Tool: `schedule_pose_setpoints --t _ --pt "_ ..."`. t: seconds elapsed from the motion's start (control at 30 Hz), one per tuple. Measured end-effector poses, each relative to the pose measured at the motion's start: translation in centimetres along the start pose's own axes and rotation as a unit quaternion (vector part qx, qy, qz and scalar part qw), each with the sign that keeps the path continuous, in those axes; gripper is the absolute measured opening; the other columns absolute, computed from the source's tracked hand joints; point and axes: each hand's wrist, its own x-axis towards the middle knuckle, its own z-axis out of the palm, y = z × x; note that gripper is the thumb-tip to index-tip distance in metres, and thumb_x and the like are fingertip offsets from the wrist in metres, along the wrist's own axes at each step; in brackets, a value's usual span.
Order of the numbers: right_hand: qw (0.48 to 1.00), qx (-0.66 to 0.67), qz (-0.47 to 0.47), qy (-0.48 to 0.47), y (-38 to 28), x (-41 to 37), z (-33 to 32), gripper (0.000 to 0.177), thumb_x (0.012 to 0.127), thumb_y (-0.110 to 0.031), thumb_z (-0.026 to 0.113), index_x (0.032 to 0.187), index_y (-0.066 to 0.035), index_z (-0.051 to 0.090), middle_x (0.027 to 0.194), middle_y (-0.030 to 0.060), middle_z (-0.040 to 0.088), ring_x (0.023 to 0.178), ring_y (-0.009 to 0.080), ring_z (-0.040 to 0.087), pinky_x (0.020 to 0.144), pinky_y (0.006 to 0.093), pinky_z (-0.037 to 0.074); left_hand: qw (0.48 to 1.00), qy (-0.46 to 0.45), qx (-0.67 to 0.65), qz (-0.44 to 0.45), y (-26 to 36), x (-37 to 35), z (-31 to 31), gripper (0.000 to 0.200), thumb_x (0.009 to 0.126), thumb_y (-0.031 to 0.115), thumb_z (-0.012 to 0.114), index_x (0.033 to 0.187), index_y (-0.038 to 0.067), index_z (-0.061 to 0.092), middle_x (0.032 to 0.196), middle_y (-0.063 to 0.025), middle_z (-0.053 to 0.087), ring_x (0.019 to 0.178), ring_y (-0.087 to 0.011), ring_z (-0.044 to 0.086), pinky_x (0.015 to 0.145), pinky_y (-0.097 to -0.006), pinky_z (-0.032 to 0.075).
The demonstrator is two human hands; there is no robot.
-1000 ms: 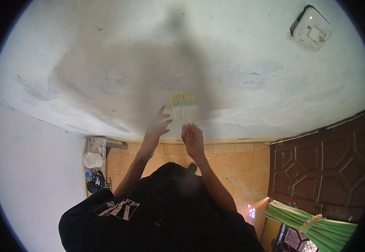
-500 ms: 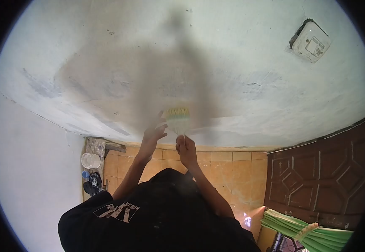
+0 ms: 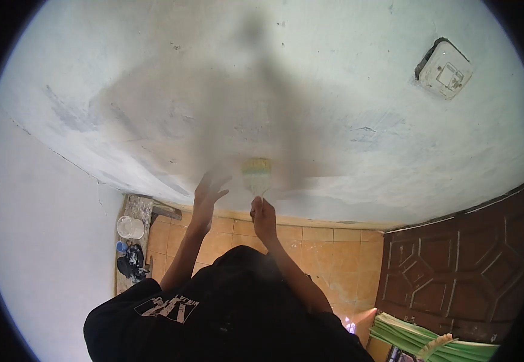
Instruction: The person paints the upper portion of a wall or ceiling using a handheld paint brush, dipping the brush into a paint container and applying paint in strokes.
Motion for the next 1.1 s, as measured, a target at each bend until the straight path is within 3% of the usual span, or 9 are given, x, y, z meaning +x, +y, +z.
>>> schedule_pose_setpoints --t 0.2,0.3,0.47,0.6,0.73,0.83,0.93,1.0,1.1 --pt "0.995 0.041 -0.087 -0.037 -10.8 2.5 1.9 0.046 0.101 -0.044 0.035 0.070 -0.010 0.037 0.053 -0.0051 0.031 0.043 0.0039 0.027 0.040 0.0218 0.023 1.000 0.024 0.008 0.002 -0.5 -0.8 0.1 0.054 0.095 0.029 0.054 0.143 0.009 0.035 0.149 -0.0113 0.032 0.121 -0.0247 0.051 0.093 -0.0376 0.045" --pt "0.994 0.055 -0.086 -0.028 -9.9 4.2 0.9 0.045 0.101 -0.043 0.035 0.071 -0.010 0.038 0.054 -0.0056 0.032 0.043 0.0038 0.028 0.040 0.0215 0.023 0.999 0.031 -0.008 0.000 -0.2 -1.4 1.1 0.056 0.095 0.028 0.054 0.144 0.008 0.034 0.148 -0.0122 0.033 0.120 -0.0242 0.051 0.093 -0.0375 0.046" --pt "0.999 -0.014 -0.032 0.011 1.0 0.1 -0.9 0.045 0.101 -0.043 0.035 0.071 -0.011 0.039 0.054 -0.0062 0.031 0.043 0.0035 0.029 0.039 0.0210 0.023 0.999 0.039 -0.012 -0.001 -0.9 -2.8 1.9 0.056 0.095 0.028 0.054 0.144 0.008 0.034 0.147 -0.0120 0.035 0.120 -0.0231 0.051 0.092 -0.0364 0.046" --pt "0.999 0.025 -0.004 -0.031 -2.4 -0.7 -0.7 0.039 0.102 -0.033 0.039 0.071 -0.009 0.040 0.058 -0.0049 0.034 0.049 0.0046 0.033 0.044 0.0234 0.029 0.999 0.038 0.000 -0.001 -1.4 -3.5 2.0 0.055 0.096 0.028 0.054 0.143 0.008 0.034 0.146 -0.0116 0.036 0.120 -0.0228 0.051 0.092 -0.0354 0.045" --pt "0.994 0.058 -0.066 -0.066 -10.6 2.3 0.6 0.038 0.102 -0.031 0.039 0.071 -0.009 0.040 0.058 -0.0052 0.033 0.049 0.0047 0.032 0.044 0.0235 0.027 0.999 0.044 0.004 -0.019 -1.5 -4.3 2.2 0.054 0.096 0.028 0.054 0.142 0.007 0.036 0.145 -0.0110 0.038 0.119 -0.0223 0.052 0.092 -0.0351 0.045" --pt "0.994 0.059 -0.063 -0.074 -10.9 4.3 0.8 0.046 0.101 -0.043 0.035 0.068 -0.011 0.037 0.052 -0.0054 0.031 0.042 0.0036 0.027 0.039 0.0215 0.022 0.998 0.055 0.012 -0.021 -1.6 -4.6 2.4 0.051 0.095 0.026 0.051 0.139 0.004 0.037 0.140 -0.0112 0.041 0.119 -0.0234 0.052 0.092 -0.0366 0.045" --pt "0.992 -0.039 -0.117 -0.030 -4.1 4.0 -0.1 0.046 0.101 -0.043 0.036 0.069 -0.011 0.038 0.052 -0.0051 0.032 0.041 0.0040 0.028 0.039 0.0218 0.023 0.999 0.045 0.012 -0.023 -1.4 -4.5 2.2 0.050 0.095 0.025 0.049 0.138 0.003 0.038 0.138 -0.0114 0.043 0.119 -0.0240 0.052 0.092 -0.0375 0.045" --pt "0.999 -0.017 -0.009 -0.032 0.2 1.6 -0.3 0.046 0.101 -0.043 0.036 0.068 -0.011 0.039 0.051 -0.0046 0.033 0.041 0.0045 0.029 0.039 0.0220 0.024 0.999 0.041 0.011 -0.022 -0.9 -4.5 1.5 0.049 0.095 0.025 0.049 0.137 0.003 0.039 0.138 -0.0113 0.043 0.118 -0.0240 0.052 0.092 -0.0377 0.045" --pt "0.997 -0.002 0.069 -0.031 0.7 -1.3 0.6 0.047 0.101 -0.043 0.036 0.067 -0.011 0.040 0.050 -0.0043 0.034 0.041 0.0053 0.029 0.039 0.0223 0.025 0.999 0.040 0.007 -0.012 -0.2 -3.6 0.0 0.048 0.095 0.026 0.051 0.137 0.004 0.040 0.138 -0.0105 0.044 0.117 -0.0229 0.052 0.092 -0.0368 0.045"
